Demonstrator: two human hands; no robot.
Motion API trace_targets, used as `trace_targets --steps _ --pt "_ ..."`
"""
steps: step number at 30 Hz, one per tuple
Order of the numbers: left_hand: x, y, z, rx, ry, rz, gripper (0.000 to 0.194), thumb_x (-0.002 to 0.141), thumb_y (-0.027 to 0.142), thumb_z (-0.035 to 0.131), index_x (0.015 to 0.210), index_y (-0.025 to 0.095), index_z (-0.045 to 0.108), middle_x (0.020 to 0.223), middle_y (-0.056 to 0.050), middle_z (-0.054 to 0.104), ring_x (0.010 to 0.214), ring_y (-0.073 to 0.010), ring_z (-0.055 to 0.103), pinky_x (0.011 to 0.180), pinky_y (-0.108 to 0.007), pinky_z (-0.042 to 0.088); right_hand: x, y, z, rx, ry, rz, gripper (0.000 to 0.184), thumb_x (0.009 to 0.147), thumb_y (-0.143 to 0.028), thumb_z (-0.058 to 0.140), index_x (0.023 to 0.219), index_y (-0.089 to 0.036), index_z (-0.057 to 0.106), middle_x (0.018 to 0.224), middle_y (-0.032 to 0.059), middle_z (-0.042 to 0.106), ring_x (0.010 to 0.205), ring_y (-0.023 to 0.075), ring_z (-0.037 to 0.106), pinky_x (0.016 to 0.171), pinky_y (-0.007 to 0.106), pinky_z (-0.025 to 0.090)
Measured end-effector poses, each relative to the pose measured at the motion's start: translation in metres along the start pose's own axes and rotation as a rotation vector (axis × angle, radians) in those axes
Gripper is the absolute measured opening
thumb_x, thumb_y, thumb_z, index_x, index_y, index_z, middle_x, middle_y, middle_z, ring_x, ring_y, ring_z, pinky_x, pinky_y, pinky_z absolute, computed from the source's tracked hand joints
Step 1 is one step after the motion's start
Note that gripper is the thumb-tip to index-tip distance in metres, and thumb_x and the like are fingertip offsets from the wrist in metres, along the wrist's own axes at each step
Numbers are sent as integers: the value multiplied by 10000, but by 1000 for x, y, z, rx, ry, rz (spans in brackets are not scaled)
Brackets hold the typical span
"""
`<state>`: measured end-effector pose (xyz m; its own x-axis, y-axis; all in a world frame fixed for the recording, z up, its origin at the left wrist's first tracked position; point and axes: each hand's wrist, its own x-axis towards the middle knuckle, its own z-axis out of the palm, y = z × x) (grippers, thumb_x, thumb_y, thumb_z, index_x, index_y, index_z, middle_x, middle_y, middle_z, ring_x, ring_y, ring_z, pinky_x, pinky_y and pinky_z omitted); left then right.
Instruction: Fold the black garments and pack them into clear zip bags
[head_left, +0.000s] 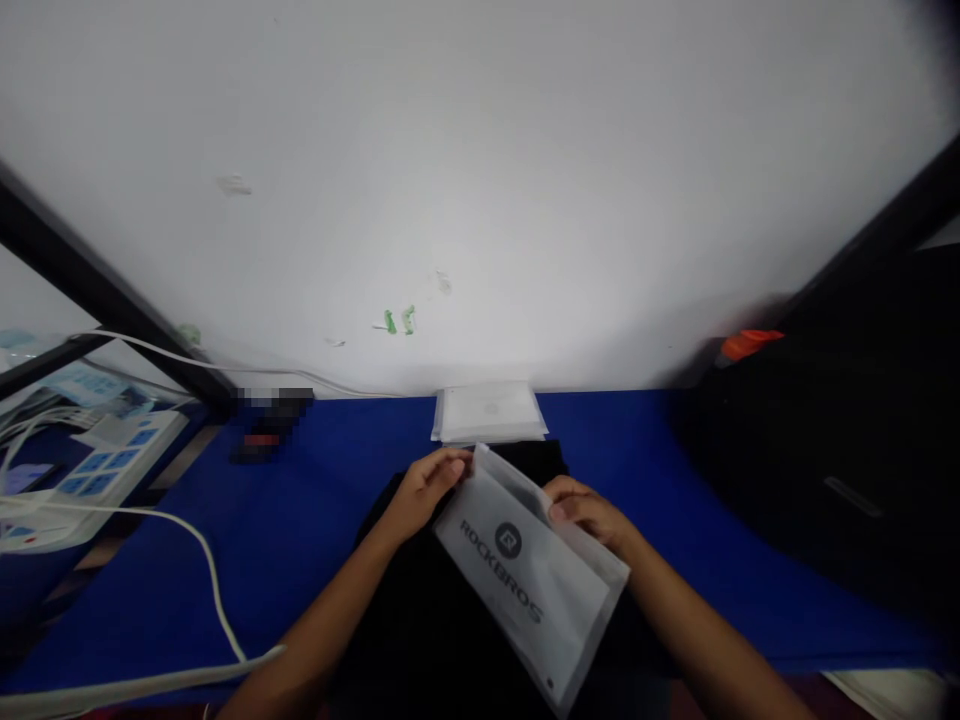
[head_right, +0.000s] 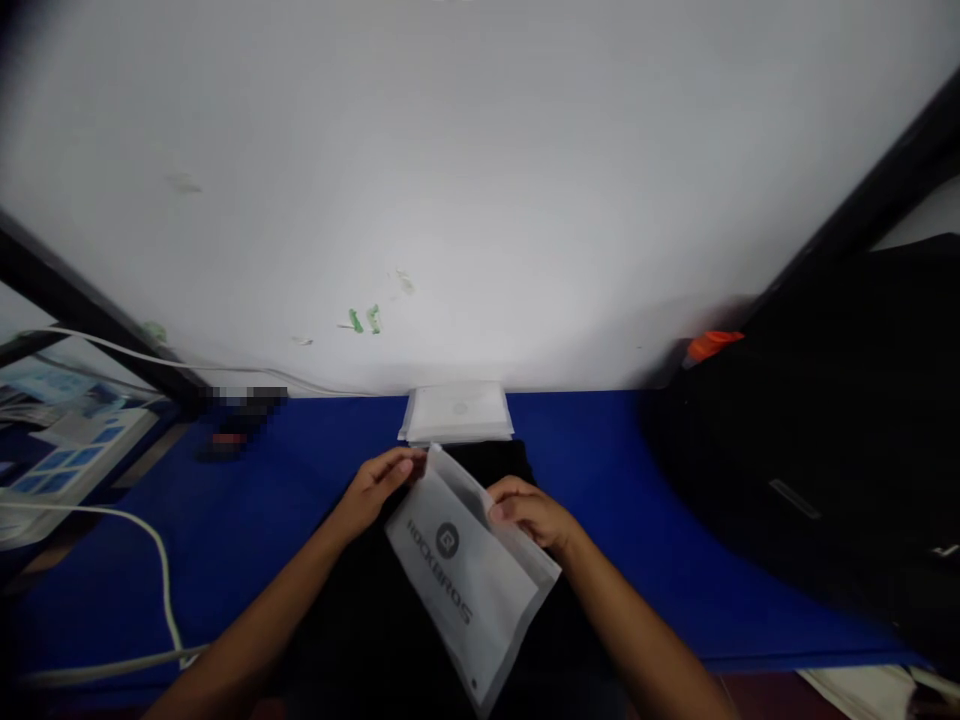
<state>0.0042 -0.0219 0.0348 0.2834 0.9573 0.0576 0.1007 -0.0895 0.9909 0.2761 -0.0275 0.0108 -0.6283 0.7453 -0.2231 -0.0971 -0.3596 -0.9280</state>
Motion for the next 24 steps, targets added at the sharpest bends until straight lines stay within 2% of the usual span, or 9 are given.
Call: trace_targets --steps 3,5,9,12,14,19,24 --pt "-2 2 2 40 -89 -95 390 863 513 605 776 134 645 694 -1 601 633 -124 537 583 -209 401 8 -3 10 10 -228 50 306 621 -434 726 669 -134 681 513 -35 541 416 73 391 436 210 326" --pt "-3 2 4 2 -94 -139 408 846 522 615 700 142 588 630 26 534 565 -98 468 530 -196 354 12 -10 16 -86 -261 10 340 686 -460 724 649 -134 633 564 -36 524 484 74 406 494 210 339" --pt "-6 -3 12 15 -212 -167 395 847 510 608 699 149 550 629 39 484 552 -84 405 512 -188 319 21 -16 27 -354 -91 -136 410 844 -509 627 657 -154 538 612 -51 460 572 81 395 558 210 326" --pt "-8 -9 21 101 -305 -130 397 873 502 568 694 150 533 634 42 450 569 -87 376 521 -189 303 29 -8 35 -497 23 -206 413 905 -539 539 744 -159 558 667 -39 485 621 100 424 588 221 342" --pt "-10 -10 25 135 -317 -108 398 881 497 552 684 154 514 633 44 431 572 -88 362 520 -191 294 32 -3 39 -565 52 -237 420 926 -540 504 759 -160 566 684 -32 489 635 105 429 587 224 338" --pt "-9 -5 18 118 -227 -111 387 877 499 549 695 159 517 635 37 453 563 -90 382 516 -193 301 33 -2 36 -501 18 -235 452 927 -552 498 705 -160 535 654 -43 445 610 95 396 572 223 324" --pt "2 -3 -13 32 30 -167 404 815 546 604 712 162 531 598 43 470 517 -89 398 480 -190 303 18 -20 16 -453 -81 -144 451 881 -543 580 656 -157 523 607 -57 441 563 79 404 527 205 319"
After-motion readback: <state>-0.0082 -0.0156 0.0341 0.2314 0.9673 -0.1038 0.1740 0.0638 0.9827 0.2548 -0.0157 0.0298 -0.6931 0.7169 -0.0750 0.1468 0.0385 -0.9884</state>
